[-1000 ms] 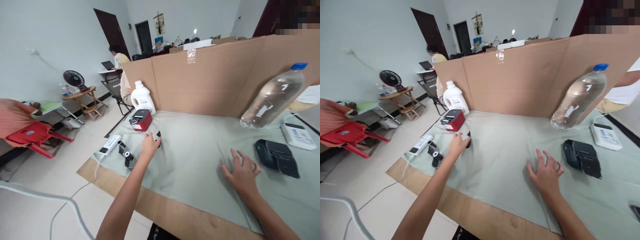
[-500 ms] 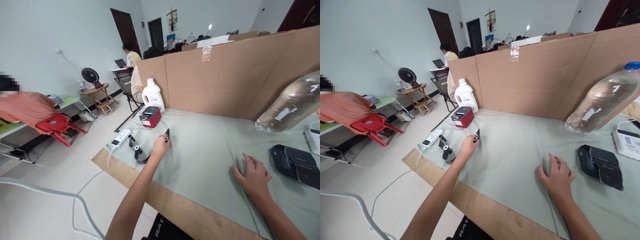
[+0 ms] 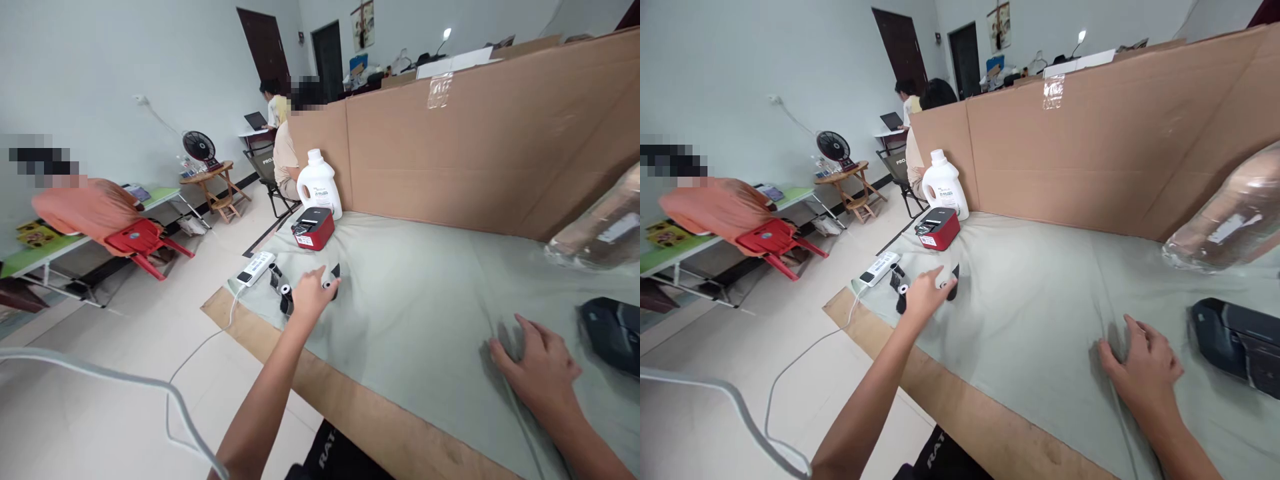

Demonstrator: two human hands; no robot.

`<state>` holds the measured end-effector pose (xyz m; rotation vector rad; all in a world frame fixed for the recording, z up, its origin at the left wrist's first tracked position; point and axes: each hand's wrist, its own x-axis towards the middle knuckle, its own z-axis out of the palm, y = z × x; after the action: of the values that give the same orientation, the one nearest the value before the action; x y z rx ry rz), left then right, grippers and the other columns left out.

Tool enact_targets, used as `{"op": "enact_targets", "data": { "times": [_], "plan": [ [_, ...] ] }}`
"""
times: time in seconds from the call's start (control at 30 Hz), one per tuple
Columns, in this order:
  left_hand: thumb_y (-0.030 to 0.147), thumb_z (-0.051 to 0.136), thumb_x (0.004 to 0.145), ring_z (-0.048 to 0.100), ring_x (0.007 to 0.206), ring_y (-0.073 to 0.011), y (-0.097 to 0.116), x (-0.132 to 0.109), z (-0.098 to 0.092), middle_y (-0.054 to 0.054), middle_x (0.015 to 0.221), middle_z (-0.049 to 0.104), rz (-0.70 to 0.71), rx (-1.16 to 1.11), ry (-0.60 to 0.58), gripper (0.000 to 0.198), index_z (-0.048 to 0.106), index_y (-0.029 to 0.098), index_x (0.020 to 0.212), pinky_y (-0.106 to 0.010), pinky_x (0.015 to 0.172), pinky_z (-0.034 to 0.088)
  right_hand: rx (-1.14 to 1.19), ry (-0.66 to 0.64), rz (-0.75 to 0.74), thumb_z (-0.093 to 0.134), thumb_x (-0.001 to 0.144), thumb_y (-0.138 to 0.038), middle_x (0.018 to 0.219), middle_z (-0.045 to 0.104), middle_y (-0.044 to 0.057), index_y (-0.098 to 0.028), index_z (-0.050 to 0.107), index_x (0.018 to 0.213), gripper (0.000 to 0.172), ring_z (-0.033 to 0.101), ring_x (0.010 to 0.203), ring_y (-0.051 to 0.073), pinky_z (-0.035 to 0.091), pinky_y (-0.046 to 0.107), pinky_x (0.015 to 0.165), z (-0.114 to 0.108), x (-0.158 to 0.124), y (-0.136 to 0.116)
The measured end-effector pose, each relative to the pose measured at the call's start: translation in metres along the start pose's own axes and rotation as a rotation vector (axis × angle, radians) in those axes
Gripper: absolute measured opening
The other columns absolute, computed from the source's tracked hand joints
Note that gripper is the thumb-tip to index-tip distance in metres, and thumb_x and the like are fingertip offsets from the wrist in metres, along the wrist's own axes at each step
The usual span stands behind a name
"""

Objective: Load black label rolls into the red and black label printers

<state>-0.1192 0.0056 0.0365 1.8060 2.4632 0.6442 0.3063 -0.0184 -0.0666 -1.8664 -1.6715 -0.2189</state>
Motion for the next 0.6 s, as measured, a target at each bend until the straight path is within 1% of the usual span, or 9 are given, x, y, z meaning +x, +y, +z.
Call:
{"op": "enact_targets", "data": {
  "times": [0.07, 0.13, 0.17, 0.23, 0.33, 0.4, 0.47, 0.53, 0.6],
  "plan": [
    [0.055, 0.057, 0.091, 0.066, 0.109, -0.0301, -0.016, 0.024, -0.015, -0.012, 0.117, 0.072, -0.024, -0.091, 0.132, 0.051, 0.067, 0.024, 0.129, -0.036, 0.088, 0.050, -0.017, 0.034, -0.048, 0.041, 0.087, -0.054, 0.130, 0.059, 0.025, -0.017, 0.056, 0.138, 0.064, 0.056, 0.121, 0.043, 0.042, 0.061, 0.091, -0.004, 0.000, -0.002],
    [0.050, 0.054, 0.093, 0.067, 0.104, -0.0283, -0.040, 0.063, -0.025, -0.011, 0.112, 0.074, -0.091, -0.241, 0.219, 0.044, 0.070, 0.021, 0.123, -0.037, 0.094, 0.049, -0.016, 0.035, -0.158, 0.042, 0.090, -0.050, 0.126, 0.062, 0.023, -0.017, 0.059, 0.133, 0.056, 0.059, 0.116, 0.041, 0.042, 0.059, 0.092, -0.009, 0.002, -0.012],
    [0.045, 0.055, 0.093, 0.067, 0.105, -0.0276, -0.053, 0.085, -0.027, -0.011, 0.113, 0.074, -0.135, -0.342, 0.251, 0.041, 0.070, 0.020, 0.121, -0.038, 0.097, 0.047, 0.004, 0.020, -0.226, 0.043, 0.091, -0.049, 0.123, 0.064, 0.022, -0.018, 0.060, 0.130, 0.052, 0.060, 0.113, 0.041, 0.042, 0.058, 0.093, -0.009, 0.005, -0.023],
    [0.035, 0.058, 0.090, 0.063, 0.114, -0.0271, -0.076, 0.132, -0.024, -0.012, 0.119, 0.072, -0.241, -0.586, 0.232, 0.032, 0.072, 0.017, 0.113, -0.037, 0.103, 0.044, 0.107, -0.039, -0.351, 0.045, 0.093, -0.045, 0.118, 0.067, 0.019, -0.019, 0.062, 0.125, 0.044, 0.062, 0.109, 0.038, 0.044, 0.056, 0.093, -0.003, 0.016, -0.057],
    [0.028, 0.062, 0.086, 0.062, 0.115, -0.0246, -0.095, 0.190, -0.008, -0.011, 0.113, 0.073, -0.303, -0.739, 0.152, 0.023, 0.073, 0.015, 0.102, -0.034, 0.103, 0.045, 0.399, -0.143, -0.443, 0.050, 0.093, -0.040, 0.117, 0.069, 0.014, -0.021, 0.063, 0.122, 0.037, 0.063, 0.110, 0.032, 0.047, 0.050, 0.097, 0.028, 0.050, -0.140],
    [0.028, 0.064, 0.084, 0.065, 0.106, -0.0222, -0.100, 0.216, 0.007, -0.009, 0.103, 0.074, -0.336, -0.814, 0.083, 0.020, 0.073, 0.015, 0.097, -0.033, 0.097, 0.048, 0.601, -0.232, -0.431, 0.050, 0.093, -0.036, 0.120, 0.069, 0.011, -0.023, 0.064, 0.122, 0.034, 0.062, 0.114, 0.029, 0.047, 0.047, 0.102, 0.062, 0.081, -0.209],
    [0.031, 0.065, 0.083, 0.067, 0.094, -0.0201, -0.103, 0.234, 0.020, -0.007, 0.091, 0.074, -0.384, -0.899, 0.012, 0.022, 0.073, 0.015, 0.096, -0.033, 0.089, 0.052, 0.740, -0.365, -0.361, 0.052, 0.091, -0.035, 0.126, 0.067, 0.011, -0.022, 0.063, 0.126, 0.038, 0.060, 0.121, 0.028, 0.046, 0.046, 0.106, 0.103, 0.113, -0.276],
    [0.035, 0.066, 0.082, 0.067, 0.085, -0.0188, -0.105, 0.245, 0.030, -0.006, 0.084, 0.073, -0.425, -0.963, -0.042, 0.026, 0.072, 0.014, 0.096, -0.031, 0.081, 0.054, 0.778, -0.532, -0.261, 0.059, 0.088, -0.034, 0.141, 0.059, 0.015, -0.018, 0.054, 0.140, 0.054, 0.053, 0.133, 0.031, 0.041, 0.047, 0.112, 0.143, 0.140, -0.334],
    [0.037, 0.066, 0.081, 0.067, 0.081, -0.0181, -0.108, 0.251, 0.037, -0.007, 0.083, 0.072, -0.446, -0.996, -0.071, 0.030, 0.072, 0.013, 0.097, -0.030, 0.078, 0.055, 0.747, -0.686, -0.232, 0.073, 0.079, -0.038, 0.156, 0.042, 0.020, -0.013, 0.034, 0.155, 0.090, 0.038, 0.145, 0.038, 0.035, 0.051, 0.116, 0.177, 0.156, -0.376]
  ]
}}
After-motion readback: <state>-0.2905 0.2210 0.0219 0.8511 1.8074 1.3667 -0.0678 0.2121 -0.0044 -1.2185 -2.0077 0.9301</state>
